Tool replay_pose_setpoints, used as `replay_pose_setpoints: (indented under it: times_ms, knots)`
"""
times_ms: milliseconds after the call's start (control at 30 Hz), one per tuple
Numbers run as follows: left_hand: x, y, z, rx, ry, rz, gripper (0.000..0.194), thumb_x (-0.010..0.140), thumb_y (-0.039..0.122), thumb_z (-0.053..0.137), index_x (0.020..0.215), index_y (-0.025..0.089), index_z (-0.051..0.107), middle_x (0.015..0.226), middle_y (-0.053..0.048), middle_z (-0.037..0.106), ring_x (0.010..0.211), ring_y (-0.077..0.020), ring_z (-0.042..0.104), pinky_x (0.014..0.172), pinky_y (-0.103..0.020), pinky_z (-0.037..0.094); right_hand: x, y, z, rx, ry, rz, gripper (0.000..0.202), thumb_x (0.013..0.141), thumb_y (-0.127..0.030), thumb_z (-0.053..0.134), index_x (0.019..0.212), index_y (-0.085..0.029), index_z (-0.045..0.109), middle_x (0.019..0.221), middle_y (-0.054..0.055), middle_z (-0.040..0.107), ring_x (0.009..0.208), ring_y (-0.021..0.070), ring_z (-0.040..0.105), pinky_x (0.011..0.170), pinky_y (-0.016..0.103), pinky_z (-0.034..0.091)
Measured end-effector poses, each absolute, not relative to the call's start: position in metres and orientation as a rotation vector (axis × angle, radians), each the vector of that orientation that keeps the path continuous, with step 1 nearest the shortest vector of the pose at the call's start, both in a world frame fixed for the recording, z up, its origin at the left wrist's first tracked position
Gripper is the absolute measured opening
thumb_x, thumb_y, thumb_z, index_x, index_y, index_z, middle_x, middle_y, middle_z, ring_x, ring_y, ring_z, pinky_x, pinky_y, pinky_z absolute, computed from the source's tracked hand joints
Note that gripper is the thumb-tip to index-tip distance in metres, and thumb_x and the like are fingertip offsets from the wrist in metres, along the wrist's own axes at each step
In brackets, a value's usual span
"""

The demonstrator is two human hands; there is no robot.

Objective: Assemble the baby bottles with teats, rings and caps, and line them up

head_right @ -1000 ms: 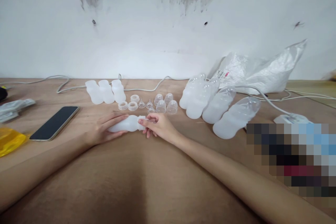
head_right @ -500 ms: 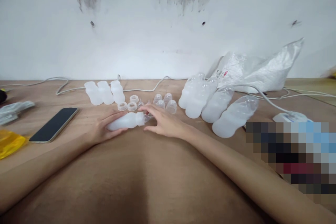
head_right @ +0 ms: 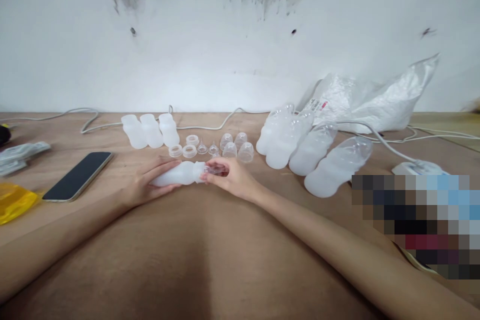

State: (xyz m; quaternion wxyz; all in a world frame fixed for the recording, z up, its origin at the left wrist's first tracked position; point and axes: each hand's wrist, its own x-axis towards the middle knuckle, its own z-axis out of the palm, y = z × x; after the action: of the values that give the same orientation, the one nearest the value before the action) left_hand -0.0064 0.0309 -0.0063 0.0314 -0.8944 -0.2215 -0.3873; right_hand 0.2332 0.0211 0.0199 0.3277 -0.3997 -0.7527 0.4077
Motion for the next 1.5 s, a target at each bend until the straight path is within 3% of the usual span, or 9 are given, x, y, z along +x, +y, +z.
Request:
replay_pose_setpoints:
  times_ms: [167, 367, 667, 833, 967, 1133, 1233, 1367, 1500]
  knots:
    - [-0.005, 0.03, -0.007, -2.763, -0.785, -1.267, 0.05, 0.073, 0.026, 0.063, 0.119, 0.017, 0.045, 0.111, -0.011, 0.056, 0.102, -0.0211, 0.053, 0.087, -0.035, 0.046, 0.231, 0.023, 0.014, -0.988, -1.845, 1.176, 0.025, 0.07, -0.034, 0.062, 0.09, -0.02, 0.056, 0.081, 0.002, 0.063, 0.075, 0.0158, 0.061, 0.071, 0.03, 0.047]
    - [-0.005, 0.031, -0.008, -2.865, -0.932, -1.297, 0.05, 0.073, 0.028, 0.064, 0.118, 0.018, 0.046, 0.114, -0.01, 0.056, 0.105, -0.0213, 0.053, 0.09, -0.035, 0.044, 0.226, 0.02, 0.004, -0.802, -1.883, 1.339, 0.076, 0.065, -0.025, 0.068, 0.129, -0.027, 0.027, 0.072, -0.003, 0.058, 0.062, 0.0115, 0.057, 0.057, 0.024, 0.046]
    - [-0.004, 0.029, -0.008, -2.817, -0.802, -1.251, 0.05, 0.074, 0.028, 0.062, 0.119, 0.017, 0.044, 0.11, -0.011, 0.058, 0.1, -0.0195, 0.056, 0.085, -0.032, 0.047, 0.221, 0.018, 0.001, -0.935, -1.775, 1.253, 0.045, 0.067, -0.031, 0.066, 0.107, -0.021, 0.047, 0.054, -0.006, 0.055, 0.04, 0.0071, 0.05, 0.037, 0.017, 0.033]
    - [-0.003, 0.028, -0.007, -2.73, -0.675, -1.181, 0.054, 0.074, 0.024, 0.062, 0.123, 0.017, 0.041, 0.111, -0.012, 0.056, 0.101, -0.0211, 0.054, 0.084, -0.034, 0.047, 0.216, 0.014, 0.0, -1.001, -1.703, 1.252, 0.026, 0.07, -0.035, 0.063, 0.084, -0.019, 0.048, 0.051, -0.006, 0.055, 0.036, 0.0057, 0.047, 0.037, 0.017, 0.031]
    - [-0.003, 0.027, -0.006, -2.722, -0.726, -1.196, 0.051, 0.075, 0.025, 0.062, 0.121, 0.017, 0.042, 0.111, -0.011, 0.057, 0.101, -0.0203, 0.055, 0.084, -0.033, 0.047, 0.218, 0.016, 0.003, -0.984, -1.771, 1.236, 0.025, 0.074, -0.039, 0.058, 0.085, -0.019, 0.048, 0.051, -0.007, 0.05, 0.038, 0.0057, 0.045, 0.04, 0.018, 0.034]
    - [-0.004, 0.027, -0.006, -2.832, -0.938, -1.199, 0.046, 0.074, 0.032, 0.061, 0.116, 0.018, 0.047, 0.109, -0.009, 0.059, 0.097, -0.02, 0.058, 0.082, -0.031, 0.049, 0.227, 0.023, 0.007, -0.859, -1.949, 1.071, 0.052, 0.068, -0.033, 0.065, 0.114, -0.025, 0.044, 0.103, 0.003, 0.053, 0.06, 0.0067, 0.051, 0.05, 0.02, 0.041]
    - [-0.005, 0.028, -0.008, -2.831, -0.972, -1.217, 0.046, 0.073, 0.034, 0.061, 0.114, 0.02, 0.048, 0.105, -0.007, 0.062, 0.091, -0.0192, 0.061, 0.075, -0.03, 0.051, 0.229, 0.024, 0.006, -0.839, -2.001, 0.973, 0.046, 0.067, -0.032, 0.066, 0.109, -0.027, 0.048, 0.117, 0.004, 0.047, 0.07, 0.0088, 0.053, 0.051, 0.019, 0.042]
    - [-0.005, 0.027, -0.008, -2.82, -0.926, -1.179, 0.048, 0.072, 0.034, 0.063, 0.116, 0.021, 0.046, 0.104, -0.006, 0.062, 0.089, -0.0177, 0.061, 0.074, -0.028, 0.051, 0.228, 0.021, 0.006, -0.897, -1.953, 0.921, 0.039, 0.064, -0.033, 0.068, 0.099, -0.023, 0.053, 0.101, 0.002, 0.055, 0.072, 0.0105, 0.053, 0.052, 0.02, 0.043]
    - [-0.005, 0.025, -0.008, -2.74, -0.8, -1.172, 0.052, 0.074, 0.03, 0.062, 0.121, 0.02, 0.042, 0.104, -0.008, 0.06, 0.089, -0.0179, 0.059, 0.075, -0.029, 0.05, 0.226, 0.017, 0.008, -0.92, -1.856, 1.1, 0.036, 0.064, -0.033, 0.067, 0.094, -0.022, 0.05, 0.076, -0.002, 0.058, 0.051, 0.0068, 0.05, 0.046, 0.02, 0.041]
